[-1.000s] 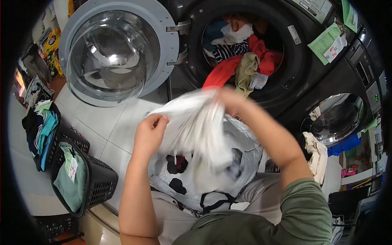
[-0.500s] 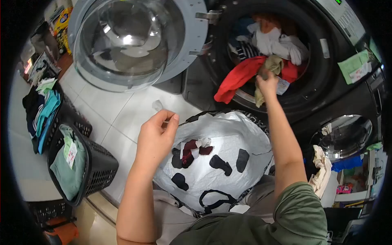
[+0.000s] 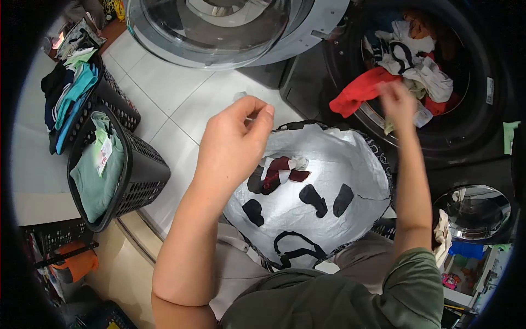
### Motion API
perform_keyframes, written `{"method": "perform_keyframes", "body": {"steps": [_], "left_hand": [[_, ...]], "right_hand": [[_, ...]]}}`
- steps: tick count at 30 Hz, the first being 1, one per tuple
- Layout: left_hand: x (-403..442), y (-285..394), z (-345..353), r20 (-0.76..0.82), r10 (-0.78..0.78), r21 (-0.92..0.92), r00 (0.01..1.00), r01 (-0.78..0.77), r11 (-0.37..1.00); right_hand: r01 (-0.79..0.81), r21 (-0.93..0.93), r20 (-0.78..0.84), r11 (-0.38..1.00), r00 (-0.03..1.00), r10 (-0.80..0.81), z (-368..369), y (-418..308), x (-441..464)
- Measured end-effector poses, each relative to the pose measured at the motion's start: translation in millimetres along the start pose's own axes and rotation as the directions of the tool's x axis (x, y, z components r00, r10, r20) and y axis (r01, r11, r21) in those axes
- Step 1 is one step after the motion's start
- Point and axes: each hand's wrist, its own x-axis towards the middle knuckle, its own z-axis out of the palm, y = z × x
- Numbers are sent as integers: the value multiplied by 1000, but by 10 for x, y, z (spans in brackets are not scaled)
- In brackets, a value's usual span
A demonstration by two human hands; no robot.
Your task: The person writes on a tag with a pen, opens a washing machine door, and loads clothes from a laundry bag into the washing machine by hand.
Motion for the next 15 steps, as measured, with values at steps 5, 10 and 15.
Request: {"method": "perform_keyframes", "body": {"steps": [5, 10, 15], "left_hand": [[78, 6, -38, -117, -21, -223, 993, -5, 975], [119, -35, -60, -140, -35, -257, 990, -2, 967], [97, -18, -111, -133, -17, -289, 991, -22, 957]], "right_hand": [[-25, 381, 753, 924, 589, -294, 1901, -516, -1435], [188, -61, 822, 980, 567, -58, 2695, -780, -2377], [232, -272, 961, 934, 118, 251, 2336, -466, -2829]]}}
